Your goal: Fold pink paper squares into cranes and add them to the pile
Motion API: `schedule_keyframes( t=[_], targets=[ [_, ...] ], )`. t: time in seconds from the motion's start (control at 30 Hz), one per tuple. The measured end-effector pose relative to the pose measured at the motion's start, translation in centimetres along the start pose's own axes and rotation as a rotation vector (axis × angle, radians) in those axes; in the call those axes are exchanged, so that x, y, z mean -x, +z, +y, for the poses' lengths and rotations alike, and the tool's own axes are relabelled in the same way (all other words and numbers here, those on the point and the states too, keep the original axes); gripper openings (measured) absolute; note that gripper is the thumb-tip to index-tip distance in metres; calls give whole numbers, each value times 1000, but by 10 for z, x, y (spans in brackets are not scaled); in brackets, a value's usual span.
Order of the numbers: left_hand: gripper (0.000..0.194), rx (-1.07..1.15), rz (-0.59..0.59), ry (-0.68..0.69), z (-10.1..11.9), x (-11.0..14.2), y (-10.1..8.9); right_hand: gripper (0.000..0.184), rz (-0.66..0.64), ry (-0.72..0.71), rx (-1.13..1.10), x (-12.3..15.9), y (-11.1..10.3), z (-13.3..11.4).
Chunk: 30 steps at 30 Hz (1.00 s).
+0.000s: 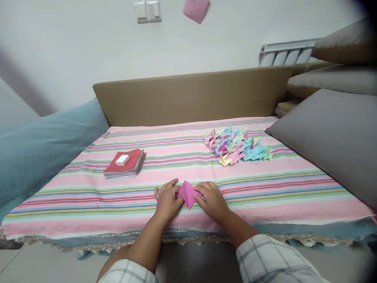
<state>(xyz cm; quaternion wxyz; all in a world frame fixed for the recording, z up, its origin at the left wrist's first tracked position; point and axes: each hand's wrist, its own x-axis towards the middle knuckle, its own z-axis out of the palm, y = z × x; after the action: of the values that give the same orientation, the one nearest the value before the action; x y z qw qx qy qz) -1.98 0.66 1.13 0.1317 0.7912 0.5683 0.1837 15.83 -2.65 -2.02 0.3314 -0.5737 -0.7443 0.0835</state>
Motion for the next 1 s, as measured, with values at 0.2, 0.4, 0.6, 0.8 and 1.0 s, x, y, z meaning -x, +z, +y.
schedule_keyframes(
  t=[0.2,0.4,0.6,0.8,1.0],
  targets=[
    [26,18,-17,45,4,-4,2,28,-52,1,57,-1,0,1],
    [27,69,-18,72,6,-9,2,27,-50,-22,78,0,0,-1],
    [28,176,-55,123,3,-11,3,28,-60,-51,109,1,0,-2],
    [29,224,34,178,-3,-13,6,27,-59,-54,93,1,-1,-2],
    [19,265,33,240,-3,-13,4,31,-84,-70,96,2,-3,0]
  ],
)
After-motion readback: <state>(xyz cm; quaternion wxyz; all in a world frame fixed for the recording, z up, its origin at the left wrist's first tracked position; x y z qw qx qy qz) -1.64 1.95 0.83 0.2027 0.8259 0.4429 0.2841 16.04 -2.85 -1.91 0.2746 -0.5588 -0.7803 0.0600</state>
